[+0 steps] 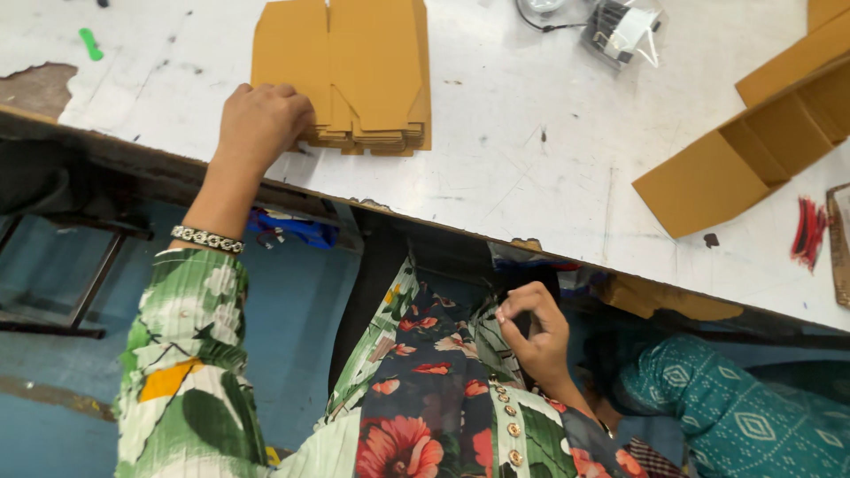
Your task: The person folds flat cardboard pieces into small boxes and places them on a table. They occasionally pick up a small white device with wires and place it inside a box before closing the flaps. The person repeats this process multiple times.
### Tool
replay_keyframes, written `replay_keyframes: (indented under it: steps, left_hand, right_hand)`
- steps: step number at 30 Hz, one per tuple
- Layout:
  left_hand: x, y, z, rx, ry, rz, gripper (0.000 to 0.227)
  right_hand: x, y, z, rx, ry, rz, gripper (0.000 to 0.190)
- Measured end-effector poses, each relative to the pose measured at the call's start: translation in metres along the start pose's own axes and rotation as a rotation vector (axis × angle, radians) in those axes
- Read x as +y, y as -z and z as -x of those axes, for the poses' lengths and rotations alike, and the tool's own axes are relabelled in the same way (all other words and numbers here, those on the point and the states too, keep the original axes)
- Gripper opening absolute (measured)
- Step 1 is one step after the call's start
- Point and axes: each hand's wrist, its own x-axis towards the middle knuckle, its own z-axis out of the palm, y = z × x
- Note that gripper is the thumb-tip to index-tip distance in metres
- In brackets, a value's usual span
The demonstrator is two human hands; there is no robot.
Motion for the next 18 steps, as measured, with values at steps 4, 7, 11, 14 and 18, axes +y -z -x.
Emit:
replay_keyframes:
  steps: [4,7,11,14,18]
  left_hand:
    - [0.001,-0.005,-0.008,-0.086,0.032,0.059,0.027]
    - [-0.001,-0.005,-0.014,0.016,0.031,-0.016,0.081]
    - [0.013,0.0,-0.008,-0.232,0.232,0.06,0.098]
    - [0.039,0.001,0.006,-0.222,0.24,0.054,0.078]
    - [0.038,0.005,0.017,-0.089,0.239,0.228,0.063]
  right_hand:
    - [-0.006,-0.001,-0.004,-0.065,-0.041,0.011,0.024]
    - [-0.011,-0.004,-0.007,-0.102,-0.046,0.101,0.028]
    - [-0.015,-0.006,-0.006,-0.129,-0.059,0.157,0.03]
    - [-0.016,-0.006,-0.005,-0.132,-0.079,0.184,0.032]
    - [-0.014,-0.008,-0.008,-0.17,-0.075,0.199,0.031]
